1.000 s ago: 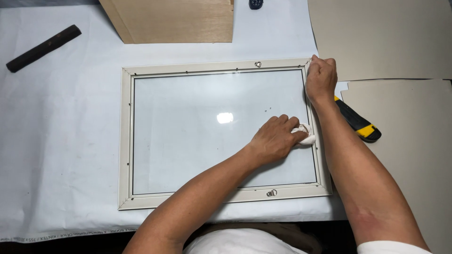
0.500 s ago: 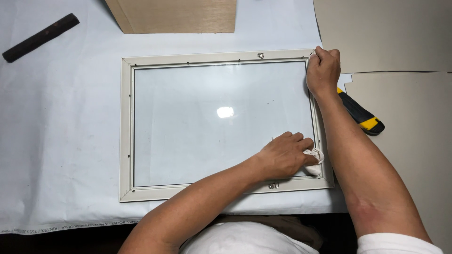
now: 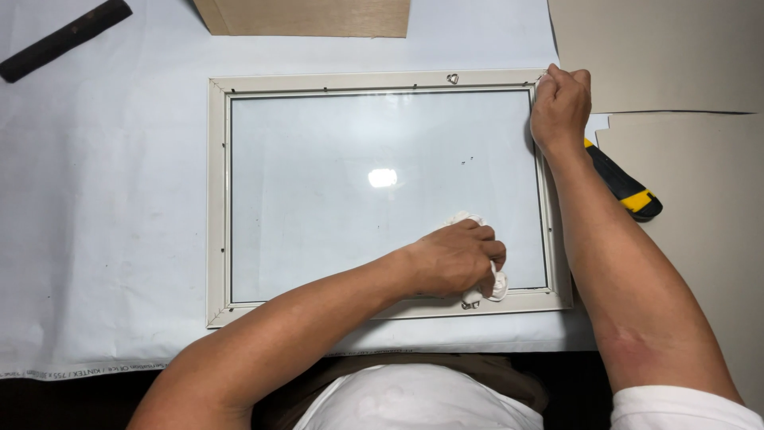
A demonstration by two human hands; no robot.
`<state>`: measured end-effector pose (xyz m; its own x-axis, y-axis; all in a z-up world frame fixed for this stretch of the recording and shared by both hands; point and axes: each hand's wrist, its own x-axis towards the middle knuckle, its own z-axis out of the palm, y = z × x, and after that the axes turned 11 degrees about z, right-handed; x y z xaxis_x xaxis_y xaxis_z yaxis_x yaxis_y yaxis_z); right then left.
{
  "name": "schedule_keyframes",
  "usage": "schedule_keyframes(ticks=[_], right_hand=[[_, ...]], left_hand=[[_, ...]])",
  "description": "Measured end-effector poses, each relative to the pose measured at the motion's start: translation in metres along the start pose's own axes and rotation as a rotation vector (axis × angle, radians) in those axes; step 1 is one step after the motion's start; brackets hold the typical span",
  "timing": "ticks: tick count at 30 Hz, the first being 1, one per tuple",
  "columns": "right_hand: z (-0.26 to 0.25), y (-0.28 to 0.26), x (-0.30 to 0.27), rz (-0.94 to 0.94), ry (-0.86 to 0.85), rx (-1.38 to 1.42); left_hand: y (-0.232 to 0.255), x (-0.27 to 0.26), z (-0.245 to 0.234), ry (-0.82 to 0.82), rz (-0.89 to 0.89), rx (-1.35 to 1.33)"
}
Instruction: Cleaning a picture frame and its glass surface using a cloth and a brush.
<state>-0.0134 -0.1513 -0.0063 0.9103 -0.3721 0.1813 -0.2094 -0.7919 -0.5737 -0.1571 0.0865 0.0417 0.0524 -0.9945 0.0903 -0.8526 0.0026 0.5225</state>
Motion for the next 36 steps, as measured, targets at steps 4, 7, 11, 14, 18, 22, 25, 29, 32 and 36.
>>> schedule_keyframes(ticks=[4, 7, 11, 14, 18, 22, 25, 29, 32, 36], right_hand=[[0.0, 0.0, -0.001, 0.015, -0.014, -0.013], [0.0, 0.0, -0.001, -0.021, 0.003, -0.001], [0.002, 0.003, 0.0, -0.014, -0.003, -0.008], [0.001, 0.003, -0.001, -0.018, -0.002, -0.012], [-0.001, 0.001, -0.002, -0.025, -0.006, -0.001], [-0.002, 0.001, -0.003, -0.035, -0.023, 0.014], [-0.002, 0.002, -0.004, -0.027, -0.021, 0.033], [-0.003, 0.0, -0.001, -0.015, -0.036, -0.087], [-0.019, -0.049, -0.02, -0.171, 0.034, -0.243], [-0.032, -0.126, -0.103, -0.548, -0.14, 0.396]], left_hand=[[0.005, -0.045, -0.004, 0.07, -0.014, -0.012], [0.01, -0.074, -0.008, 0.099, -0.062, -0.022], [0.02, -0.113, -0.013, 0.135, -0.143, -0.038], [0.031, -0.144, -0.017, 0.138, -0.251, -0.079], [0.042, -0.203, -0.018, 0.169, -0.418, -0.065], [0.06, -0.259, -0.032, 0.104, -0.609, -0.062], [0.084, -0.28, -0.066, -0.163, -0.955, -0.02], [0.127, -0.287, -0.114, 0.151, -1.449, 0.033], [0.135, -0.27, -0.105, 0.824, -1.333, -0.165], [0.1, -0.202, -0.034, 1.705, -0.604, -0.754]])
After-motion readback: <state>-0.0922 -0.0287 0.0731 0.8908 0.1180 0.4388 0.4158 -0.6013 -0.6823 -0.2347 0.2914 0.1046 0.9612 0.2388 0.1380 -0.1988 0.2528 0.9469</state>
